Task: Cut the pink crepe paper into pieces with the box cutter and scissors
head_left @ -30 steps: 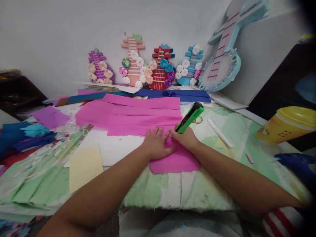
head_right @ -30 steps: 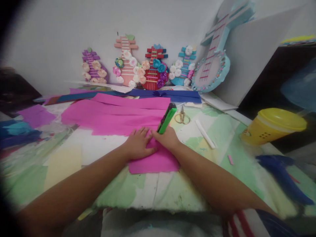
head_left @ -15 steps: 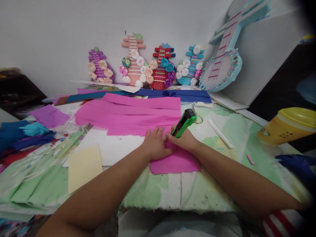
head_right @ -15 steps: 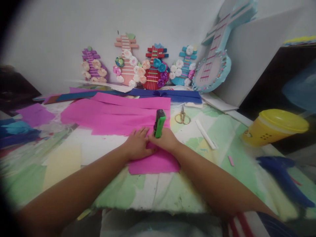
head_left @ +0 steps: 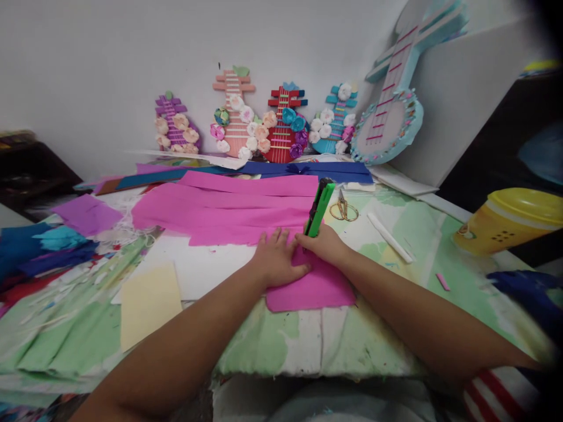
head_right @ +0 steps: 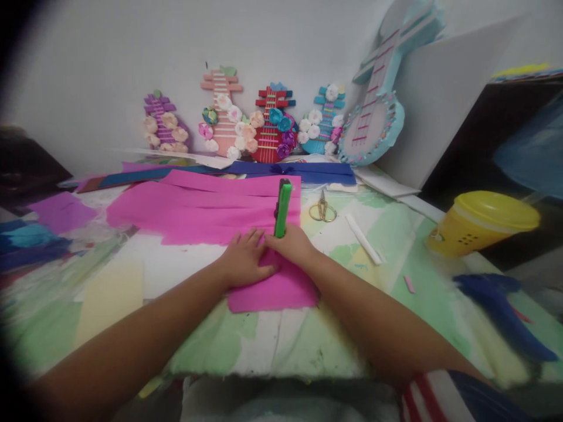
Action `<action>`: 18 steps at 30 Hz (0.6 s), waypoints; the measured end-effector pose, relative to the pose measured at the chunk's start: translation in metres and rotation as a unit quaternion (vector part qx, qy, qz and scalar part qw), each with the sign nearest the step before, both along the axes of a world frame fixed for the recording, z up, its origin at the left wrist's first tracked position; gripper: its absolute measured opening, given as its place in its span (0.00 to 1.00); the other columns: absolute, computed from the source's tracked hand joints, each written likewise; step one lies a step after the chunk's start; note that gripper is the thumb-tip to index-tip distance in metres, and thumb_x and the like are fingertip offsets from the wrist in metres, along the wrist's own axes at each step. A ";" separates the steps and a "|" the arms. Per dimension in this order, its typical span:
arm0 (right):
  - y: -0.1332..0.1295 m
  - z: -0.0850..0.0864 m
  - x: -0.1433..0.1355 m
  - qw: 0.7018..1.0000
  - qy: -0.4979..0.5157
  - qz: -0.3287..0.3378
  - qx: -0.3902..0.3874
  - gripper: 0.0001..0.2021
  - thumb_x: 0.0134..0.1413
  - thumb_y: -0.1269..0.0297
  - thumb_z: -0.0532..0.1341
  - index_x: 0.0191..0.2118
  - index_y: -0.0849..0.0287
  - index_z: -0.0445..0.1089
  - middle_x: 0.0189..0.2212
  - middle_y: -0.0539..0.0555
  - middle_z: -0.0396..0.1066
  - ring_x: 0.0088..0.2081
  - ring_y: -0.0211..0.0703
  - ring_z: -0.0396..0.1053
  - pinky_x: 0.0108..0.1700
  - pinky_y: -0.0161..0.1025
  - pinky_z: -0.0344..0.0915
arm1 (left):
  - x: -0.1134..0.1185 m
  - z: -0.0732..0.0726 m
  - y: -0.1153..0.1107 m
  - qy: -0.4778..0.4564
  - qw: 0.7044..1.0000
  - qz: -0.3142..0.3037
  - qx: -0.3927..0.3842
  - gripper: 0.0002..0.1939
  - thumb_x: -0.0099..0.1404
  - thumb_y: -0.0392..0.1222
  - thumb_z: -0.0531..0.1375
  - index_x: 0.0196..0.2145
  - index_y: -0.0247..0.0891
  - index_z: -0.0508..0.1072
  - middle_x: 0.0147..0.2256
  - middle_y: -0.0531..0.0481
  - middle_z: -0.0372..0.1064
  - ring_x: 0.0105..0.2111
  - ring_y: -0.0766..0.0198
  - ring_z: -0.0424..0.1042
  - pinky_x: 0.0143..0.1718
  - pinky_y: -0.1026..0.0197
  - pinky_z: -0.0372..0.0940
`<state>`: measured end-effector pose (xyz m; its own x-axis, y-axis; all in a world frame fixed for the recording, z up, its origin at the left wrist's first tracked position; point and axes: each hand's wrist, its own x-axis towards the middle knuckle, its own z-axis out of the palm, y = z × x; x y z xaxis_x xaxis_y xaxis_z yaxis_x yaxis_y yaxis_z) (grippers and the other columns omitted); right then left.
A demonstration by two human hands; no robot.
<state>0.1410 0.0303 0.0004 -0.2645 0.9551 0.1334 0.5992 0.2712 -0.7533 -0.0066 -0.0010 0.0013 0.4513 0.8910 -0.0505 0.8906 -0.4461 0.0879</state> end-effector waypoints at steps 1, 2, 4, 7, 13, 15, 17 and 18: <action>0.001 0.000 -0.001 1.000 -0.002 -0.001 -0.002 0.13 0.44 0.55 0.54 0.20 0.60 0.61 0.16 0.49 0.64 0.20 0.35 0.62 0.23 0.32 0.55 | 0.000 0.000 0.000 0.001 1.000 0.000 0.001 0.44 0.52 0.70 0.39 0.58 0.37 0.45 0.59 0.37 0.38 0.58 0.45 0.36 0.53 0.40 0.36; 0.002 0.000 -0.001 1.000 -0.004 -0.005 -0.004 0.13 0.43 0.55 0.54 0.20 0.60 0.61 0.16 0.49 0.64 0.20 0.35 0.61 0.22 0.31 0.55 | 0.001 0.000 0.000 0.003 1.000 0.000 0.003 0.45 0.52 0.70 0.39 0.58 0.37 0.45 0.59 0.37 0.38 0.58 0.45 0.36 0.53 0.40 0.36; 0.003 0.001 -0.003 1.000 -0.003 -0.014 -0.005 0.13 0.43 0.55 0.54 0.20 0.60 0.61 0.16 0.49 0.64 0.20 0.35 0.61 0.21 0.31 0.54 | 0.001 0.000 0.000 0.005 1.000 0.000 0.005 0.45 0.52 0.70 0.39 0.58 0.36 0.45 0.59 0.37 0.39 0.58 0.45 0.37 0.53 0.40 0.36; 0.003 0.001 -0.004 1.000 0.001 -0.020 -0.013 0.14 0.42 0.53 0.54 0.21 0.60 0.62 0.17 0.49 0.65 0.20 0.35 0.61 0.21 0.31 0.53 | 0.000 0.001 0.000 0.009 1.000 -0.004 0.007 0.44 0.53 0.69 0.38 0.59 0.36 0.44 0.59 0.36 0.39 0.58 0.45 0.38 0.53 0.40 0.37; -0.005 0.001 0.001 0.997 0.072 -0.017 0.015 0.17 0.43 0.50 0.54 0.20 0.60 0.61 0.17 0.49 0.63 0.21 0.35 0.61 0.25 0.32 0.56 | 0.000 -0.001 0.001 0.018 1.000 -0.006 0.012 0.43 0.52 0.70 0.37 0.59 0.40 0.44 0.59 0.38 0.39 0.58 0.45 0.37 0.52 0.41 0.37; -0.008 0.001 0.003 0.992 0.115 -0.037 0.028 0.15 0.44 0.52 0.54 0.19 0.59 0.59 0.16 0.47 0.62 0.21 0.34 0.61 0.26 0.32 0.57 | 0.000 -0.001 0.002 0.023 1.000 -0.003 0.007 0.44 0.52 0.70 0.36 0.59 0.40 0.44 0.59 0.38 0.38 0.58 0.45 0.36 0.52 0.41 0.37; -0.010 0.002 0.005 0.986 0.147 -0.062 0.039 0.14 0.44 0.54 0.54 0.19 0.59 0.58 0.15 0.46 0.61 0.21 0.34 0.60 0.26 0.32 0.57 | 0.001 -0.001 0.002 0.026 1.000 -0.001 0.004 0.45 0.52 0.71 0.35 0.59 0.39 0.43 0.59 0.37 0.36 0.58 0.45 0.36 0.52 0.40 0.37; -0.011 0.002 0.005 0.984 0.156 -0.069 0.044 0.14 0.44 0.55 0.54 0.19 0.59 0.58 0.15 0.46 0.61 0.21 0.34 0.60 0.27 0.32 0.57 | 0.001 -0.001 0.002 0.026 1.000 -0.001 0.003 0.45 0.52 0.71 0.35 0.59 0.39 0.43 0.59 0.37 0.36 0.58 0.45 0.36 0.52 0.40 0.36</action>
<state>0.1461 0.0196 0.0023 -0.0654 0.9605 0.2705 0.3785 0.2747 -0.8839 -0.0060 0.0010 0.0004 0.4493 0.8908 -0.0682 0.8934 -0.4477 0.0386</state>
